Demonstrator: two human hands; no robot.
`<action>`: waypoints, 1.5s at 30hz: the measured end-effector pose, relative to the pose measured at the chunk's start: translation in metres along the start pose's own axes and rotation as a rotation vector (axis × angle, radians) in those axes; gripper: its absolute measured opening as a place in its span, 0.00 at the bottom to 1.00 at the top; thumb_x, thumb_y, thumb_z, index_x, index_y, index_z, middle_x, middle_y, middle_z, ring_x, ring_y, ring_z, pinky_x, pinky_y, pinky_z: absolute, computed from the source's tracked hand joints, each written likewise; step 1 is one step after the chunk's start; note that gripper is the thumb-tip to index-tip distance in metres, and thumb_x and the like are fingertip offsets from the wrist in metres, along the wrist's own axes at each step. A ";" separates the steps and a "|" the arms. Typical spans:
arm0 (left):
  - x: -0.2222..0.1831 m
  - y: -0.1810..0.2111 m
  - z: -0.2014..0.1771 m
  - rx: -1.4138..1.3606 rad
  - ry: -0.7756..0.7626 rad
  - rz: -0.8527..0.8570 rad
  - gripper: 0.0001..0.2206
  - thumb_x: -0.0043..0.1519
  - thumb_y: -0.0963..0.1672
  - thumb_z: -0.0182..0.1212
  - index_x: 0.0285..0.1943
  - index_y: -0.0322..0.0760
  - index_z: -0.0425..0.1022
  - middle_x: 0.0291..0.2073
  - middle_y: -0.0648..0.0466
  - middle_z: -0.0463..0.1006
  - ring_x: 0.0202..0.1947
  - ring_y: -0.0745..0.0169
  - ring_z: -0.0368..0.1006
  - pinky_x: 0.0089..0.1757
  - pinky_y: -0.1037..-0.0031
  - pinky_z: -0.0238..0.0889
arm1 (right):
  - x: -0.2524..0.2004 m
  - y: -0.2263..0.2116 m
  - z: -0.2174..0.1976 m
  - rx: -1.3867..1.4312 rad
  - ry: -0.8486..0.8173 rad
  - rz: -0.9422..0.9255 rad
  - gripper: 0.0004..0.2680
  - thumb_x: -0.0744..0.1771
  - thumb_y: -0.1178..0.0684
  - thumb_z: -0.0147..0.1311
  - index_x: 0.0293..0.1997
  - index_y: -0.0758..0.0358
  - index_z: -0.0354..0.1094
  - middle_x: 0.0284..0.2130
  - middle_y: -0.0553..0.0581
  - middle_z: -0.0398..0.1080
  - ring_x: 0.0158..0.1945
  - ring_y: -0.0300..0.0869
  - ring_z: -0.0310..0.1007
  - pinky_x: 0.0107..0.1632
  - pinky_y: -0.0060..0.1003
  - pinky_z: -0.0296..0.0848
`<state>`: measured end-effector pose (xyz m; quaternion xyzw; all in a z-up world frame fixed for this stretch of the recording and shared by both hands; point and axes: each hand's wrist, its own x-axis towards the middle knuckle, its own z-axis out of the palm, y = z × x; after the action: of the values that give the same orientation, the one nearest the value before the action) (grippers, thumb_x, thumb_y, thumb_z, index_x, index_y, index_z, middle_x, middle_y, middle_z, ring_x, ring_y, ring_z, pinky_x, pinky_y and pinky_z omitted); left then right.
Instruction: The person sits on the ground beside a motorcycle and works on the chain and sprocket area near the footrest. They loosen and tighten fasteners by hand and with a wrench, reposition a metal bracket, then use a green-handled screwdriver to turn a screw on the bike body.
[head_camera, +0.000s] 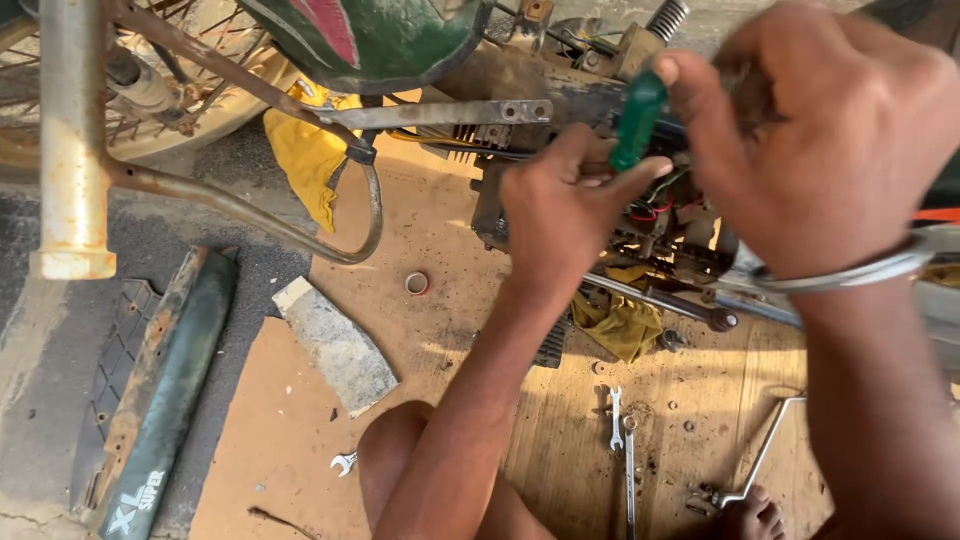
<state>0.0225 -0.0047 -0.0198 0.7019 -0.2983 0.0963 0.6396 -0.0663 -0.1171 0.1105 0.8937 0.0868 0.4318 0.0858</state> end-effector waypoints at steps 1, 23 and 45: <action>0.001 0.000 -0.003 -0.012 0.006 0.015 0.14 0.56 0.48 0.77 0.33 0.37 0.75 0.26 0.54 0.84 0.26 0.72 0.82 0.26 0.79 0.73 | 0.007 -0.002 -0.007 -0.073 -0.125 0.029 0.13 0.71 0.47 0.59 0.34 0.66 0.69 0.24 0.57 0.69 0.26 0.43 0.69 0.30 0.35 0.65; -0.003 0.033 -0.019 -0.241 -0.099 0.085 0.13 0.63 0.40 0.63 0.57 0.32 0.76 0.43 0.45 0.84 0.45 0.58 0.84 0.46 0.70 0.81 | 0.034 -0.021 -0.026 0.407 -0.244 -0.130 0.09 0.59 0.70 0.54 0.36 0.65 0.72 0.39 0.58 0.78 0.42 0.53 0.80 0.43 0.44 0.77; 0.002 0.032 -0.017 -0.097 -0.293 0.000 0.26 0.64 0.39 0.63 0.73 0.36 0.65 0.47 0.45 0.83 0.42 0.48 0.83 0.44 0.63 0.75 | 0.034 -0.029 -0.037 0.376 -0.171 -0.065 0.12 0.59 0.67 0.57 0.44 0.69 0.76 0.36 0.64 0.76 0.40 0.55 0.77 0.40 0.46 0.77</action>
<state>0.0108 0.0108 0.0102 0.6766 -0.3928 -0.0218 0.6224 -0.0769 -0.0786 0.1526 0.9242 0.1870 0.3274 -0.0617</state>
